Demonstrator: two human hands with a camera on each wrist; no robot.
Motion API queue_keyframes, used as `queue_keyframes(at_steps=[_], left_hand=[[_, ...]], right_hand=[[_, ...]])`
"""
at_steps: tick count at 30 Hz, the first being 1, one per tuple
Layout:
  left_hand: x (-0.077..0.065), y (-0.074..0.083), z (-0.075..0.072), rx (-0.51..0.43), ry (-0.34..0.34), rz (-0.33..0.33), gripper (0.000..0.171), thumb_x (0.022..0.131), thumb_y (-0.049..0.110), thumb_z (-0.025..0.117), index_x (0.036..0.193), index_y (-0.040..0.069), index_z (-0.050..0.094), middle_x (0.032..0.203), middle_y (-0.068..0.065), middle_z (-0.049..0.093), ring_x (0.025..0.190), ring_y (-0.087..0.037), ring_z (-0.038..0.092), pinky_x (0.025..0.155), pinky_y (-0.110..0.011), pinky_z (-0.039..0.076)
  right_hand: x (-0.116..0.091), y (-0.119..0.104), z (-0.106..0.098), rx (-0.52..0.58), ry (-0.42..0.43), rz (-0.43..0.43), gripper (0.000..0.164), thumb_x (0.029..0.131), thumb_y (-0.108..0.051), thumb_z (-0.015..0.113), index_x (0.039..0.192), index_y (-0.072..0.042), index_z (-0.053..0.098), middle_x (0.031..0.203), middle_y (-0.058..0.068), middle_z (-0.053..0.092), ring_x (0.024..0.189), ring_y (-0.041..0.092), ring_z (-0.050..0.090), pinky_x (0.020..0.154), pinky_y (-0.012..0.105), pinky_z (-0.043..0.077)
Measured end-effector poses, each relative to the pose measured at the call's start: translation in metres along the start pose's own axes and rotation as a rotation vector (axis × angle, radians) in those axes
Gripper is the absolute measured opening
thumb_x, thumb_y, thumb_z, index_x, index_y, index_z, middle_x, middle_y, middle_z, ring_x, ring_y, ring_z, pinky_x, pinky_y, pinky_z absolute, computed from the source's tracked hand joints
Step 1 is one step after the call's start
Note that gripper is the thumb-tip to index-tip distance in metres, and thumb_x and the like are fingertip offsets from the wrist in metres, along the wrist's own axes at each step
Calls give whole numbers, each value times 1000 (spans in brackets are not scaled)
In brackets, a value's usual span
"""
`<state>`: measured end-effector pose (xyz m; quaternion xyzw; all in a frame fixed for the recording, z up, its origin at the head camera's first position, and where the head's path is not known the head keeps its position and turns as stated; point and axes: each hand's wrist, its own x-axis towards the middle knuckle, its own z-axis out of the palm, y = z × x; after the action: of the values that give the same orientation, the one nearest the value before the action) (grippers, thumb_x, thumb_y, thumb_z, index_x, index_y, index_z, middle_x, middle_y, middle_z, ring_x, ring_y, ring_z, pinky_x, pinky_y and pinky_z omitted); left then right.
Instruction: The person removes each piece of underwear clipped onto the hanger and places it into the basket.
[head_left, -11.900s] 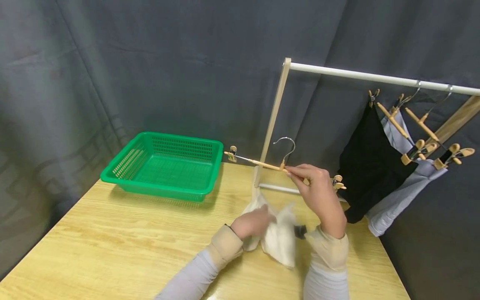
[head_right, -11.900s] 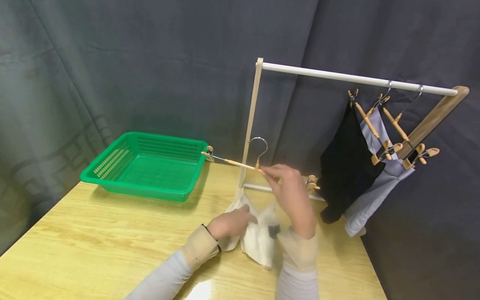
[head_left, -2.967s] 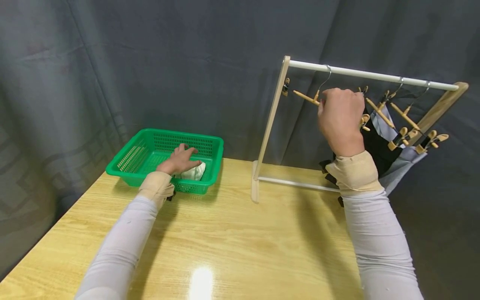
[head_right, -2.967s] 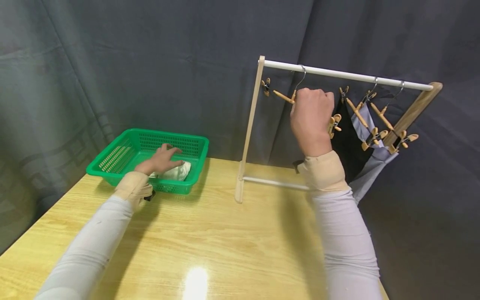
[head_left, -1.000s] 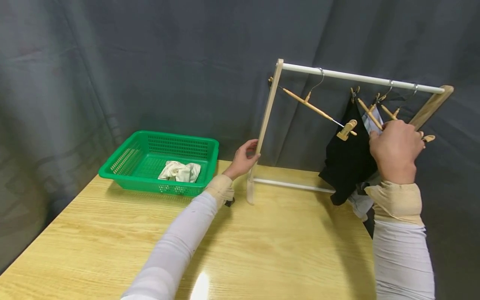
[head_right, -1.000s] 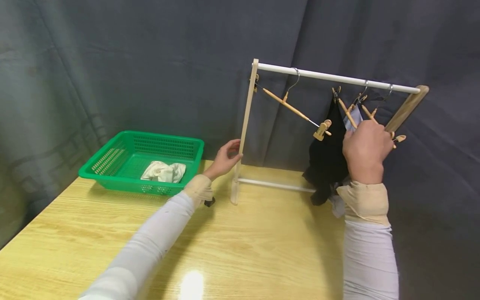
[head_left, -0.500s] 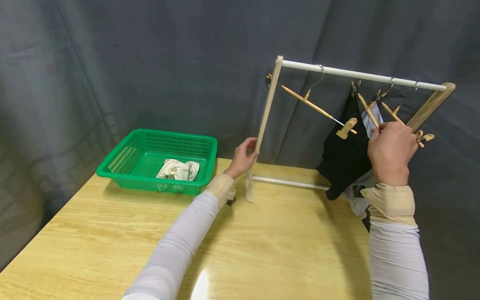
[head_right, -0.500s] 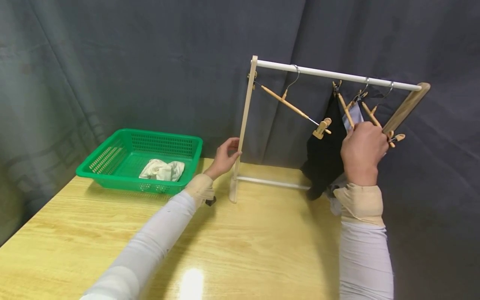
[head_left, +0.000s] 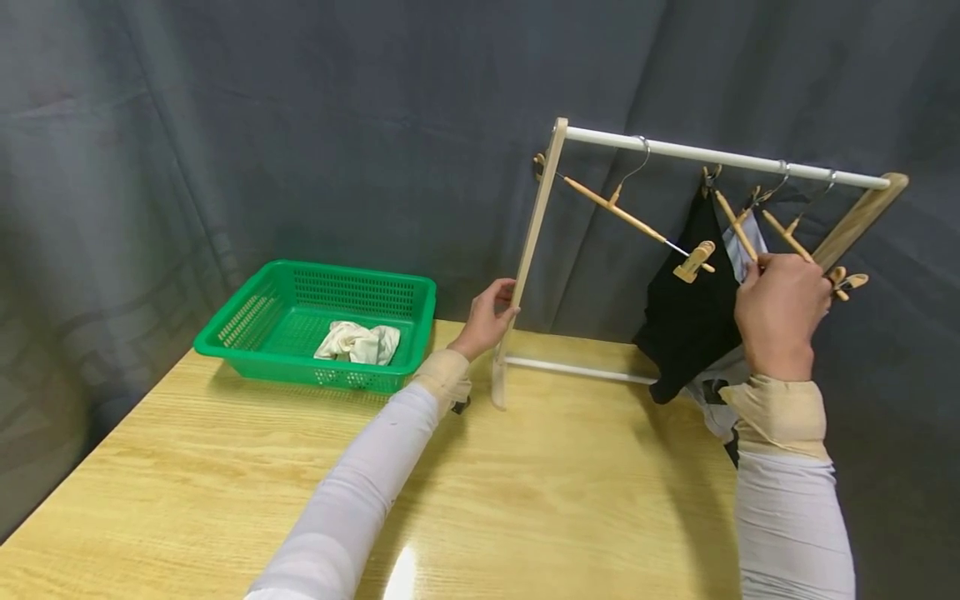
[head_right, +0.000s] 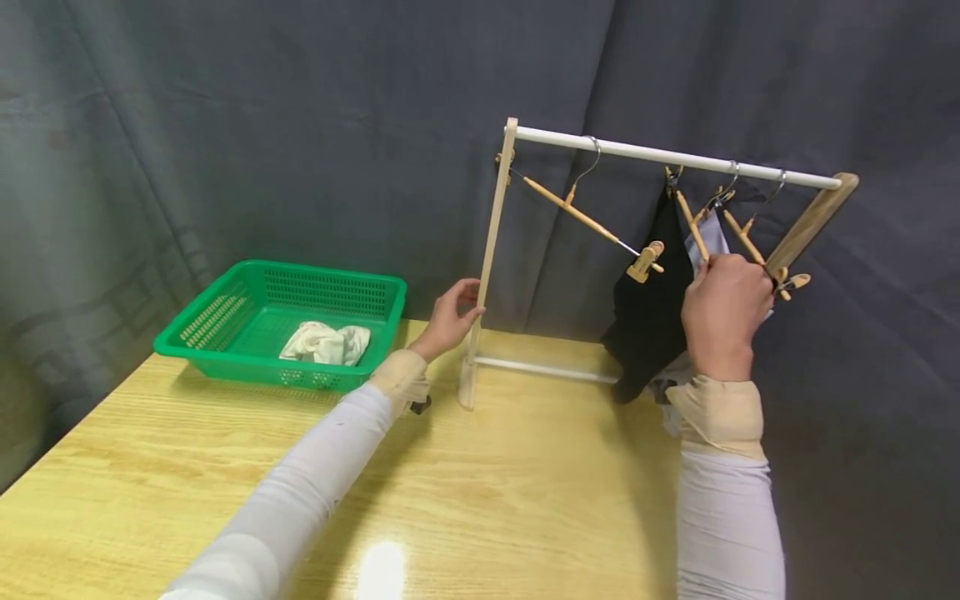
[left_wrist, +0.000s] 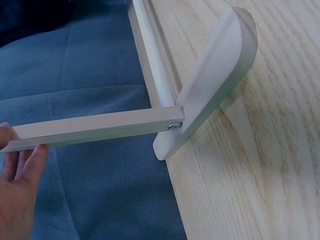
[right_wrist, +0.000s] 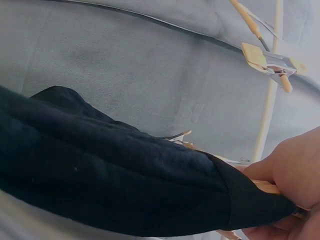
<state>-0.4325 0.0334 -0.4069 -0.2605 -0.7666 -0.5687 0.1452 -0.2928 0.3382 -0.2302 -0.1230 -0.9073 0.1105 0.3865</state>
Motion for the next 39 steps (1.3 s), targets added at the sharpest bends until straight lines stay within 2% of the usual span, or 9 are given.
queue_keyframes(at_steps=[9,13,21,26,31,33,39], left_hand=[[1,1,2,20,-9,-11,42,87,0,62,126,5,47,110,-12,58,103,-22,57,83,-31,51],[4,0,3,26,-5,7,42,87,1,63,126,6,48,110,-11,59,102,-21,59,84,-29,51],[9,2,4,17,1,34,41,87,0,62,125,6,48,111,-12,59,103,-22,59,86,-31,50],[8,2,1,27,4,22,41,87,1,62,125,7,48,111,-11,58,103,-22,58,85,-29,50],[8,3,0,30,5,17,41,88,1,62,126,7,48,112,-11,58,104,-21,58,84,-27,50],[7,3,0,19,4,21,41,87,0,62,125,6,48,111,-12,58,104,-22,58,85,-30,50],[3,-1,-4,9,-11,29,40,87,2,63,125,6,49,111,-12,59,103,-22,59,85,-29,50]], right_hand=[[-4,-1,-5,27,35,11,34,96,-16,44,109,7,65,96,33,62,88,56,49,73,63,35],[-7,-3,-10,37,31,25,34,97,-18,45,114,5,63,100,32,62,93,54,49,76,62,35],[-18,-3,-13,48,87,-7,34,97,-19,45,111,5,65,96,31,63,88,54,51,73,61,35],[-30,-3,-5,56,58,2,34,97,-21,46,111,3,66,94,31,63,87,54,50,74,62,34],[-47,-3,8,64,45,-6,33,97,-23,49,109,1,68,93,28,65,83,54,52,66,62,35],[-54,-3,12,75,41,1,31,96,-23,51,108,-1,69,94,27,65,84,54,53,65,62,36],[-77,-4,16,109,-28,35,25,93,-23,57,104,-5,71,93,24,67,89,52,55,69,62,38]])
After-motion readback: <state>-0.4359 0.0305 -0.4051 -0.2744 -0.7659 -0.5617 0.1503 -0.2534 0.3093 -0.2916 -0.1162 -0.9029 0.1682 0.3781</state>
